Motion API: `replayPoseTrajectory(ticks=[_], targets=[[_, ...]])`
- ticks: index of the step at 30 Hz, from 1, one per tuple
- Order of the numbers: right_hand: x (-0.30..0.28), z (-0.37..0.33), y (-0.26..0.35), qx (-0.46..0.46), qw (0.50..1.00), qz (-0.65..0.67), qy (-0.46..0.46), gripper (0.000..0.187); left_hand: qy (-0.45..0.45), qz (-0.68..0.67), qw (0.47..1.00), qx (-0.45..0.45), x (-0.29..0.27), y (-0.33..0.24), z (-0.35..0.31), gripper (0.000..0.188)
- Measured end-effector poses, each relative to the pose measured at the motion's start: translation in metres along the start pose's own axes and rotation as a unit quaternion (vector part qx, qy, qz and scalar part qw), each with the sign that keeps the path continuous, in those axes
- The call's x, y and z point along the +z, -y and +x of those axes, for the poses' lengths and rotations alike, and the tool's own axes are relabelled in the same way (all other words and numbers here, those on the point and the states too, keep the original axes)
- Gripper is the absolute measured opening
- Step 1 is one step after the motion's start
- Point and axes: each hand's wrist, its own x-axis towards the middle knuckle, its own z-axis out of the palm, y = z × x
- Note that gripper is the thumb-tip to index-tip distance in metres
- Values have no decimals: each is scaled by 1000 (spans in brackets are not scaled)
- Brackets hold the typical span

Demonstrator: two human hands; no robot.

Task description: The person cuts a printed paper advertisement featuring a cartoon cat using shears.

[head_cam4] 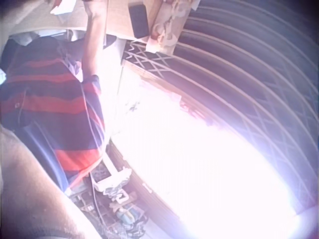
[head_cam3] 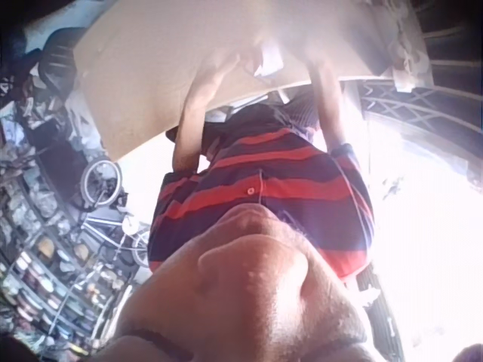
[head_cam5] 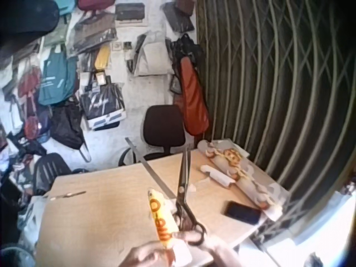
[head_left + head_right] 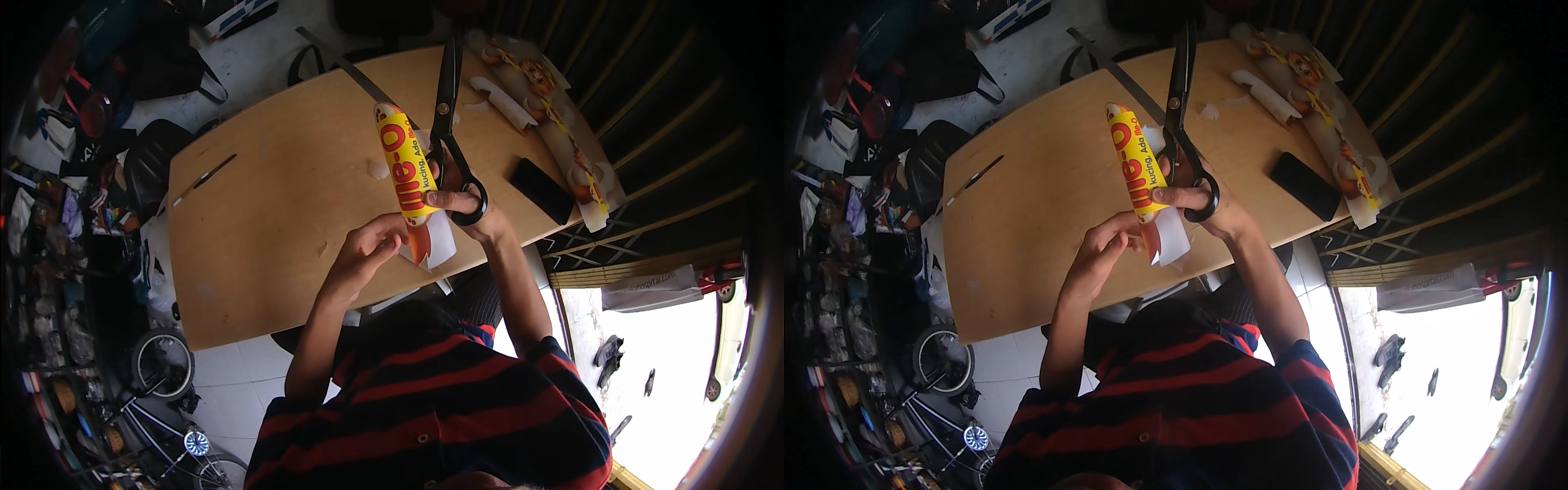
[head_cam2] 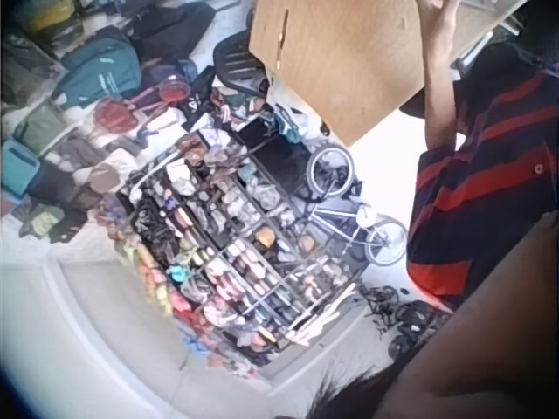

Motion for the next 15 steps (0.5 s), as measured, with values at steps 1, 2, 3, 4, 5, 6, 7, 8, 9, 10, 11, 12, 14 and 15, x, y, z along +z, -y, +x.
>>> replayPoseTrajectory(ticks=[1, 2, 3, 4, 5, 6, 7, 8, 9, 10, 11, 12, 14, 15], targets=[[1, 1, -3, -21, 999, -35, -4, 39, 28, -45, 999, -9, 0, 8, 1, 39], [1, 0, 0, 37, 998, -52, 20, 38, -3, -97, 995, -1, 8, 7, 2, 39], [3, 1, 5, 52, 997, -59, 29, 40, -34, -149, 988, 7, 15, 7, 1, 39], [8, 1, 10, 66, 995, -65, 38, 41, -36, -170, 985, 5, 15, 10, 0, 39], [12, 1, 13, 79, 993, -71, 47, 43, -37, -191, 981, 2, 14, 13, -1, 39], [14, 5, 5, 36, 996, -60, 47, 42, -38, -211, 977, 0, 13, 16, -1, 39], [14, 8, 1, 25, 996, -64, 55, 42, -49, -201, 978, 2, 12, 16, -2, 40], [13, 11, 0, 14, 995, -71, 63, 42, -60, -193, 979, 5, 13, 16, -1, 40], [15, 14, 1, 3, 994, -77, 71, 41, -71, -185, 980, 8, 14, 16, 0, 41], [16, 14, 6, 7, 992, -111, 63, 40, -86, -194, 977, 16, 14, 19, -1, 36], [20, 13, 14, 9, 988, -143, 57, 39, -90, -180, 979, 24, 13, 18, -4, 35], [23, 14, 19, 10, 983, -175, 50, 38, -93, -167, 981, 31, 11, 17, -8, 34], [24, 16, 20, 25, 983, -173, 59, 38, -92, -154, 983, 45, 5, 17, -11, 29], [24, 17, 20, 33, 982, -172, 63, 38, -127, -153, 979, 38, 2, 17, -11, 30]])
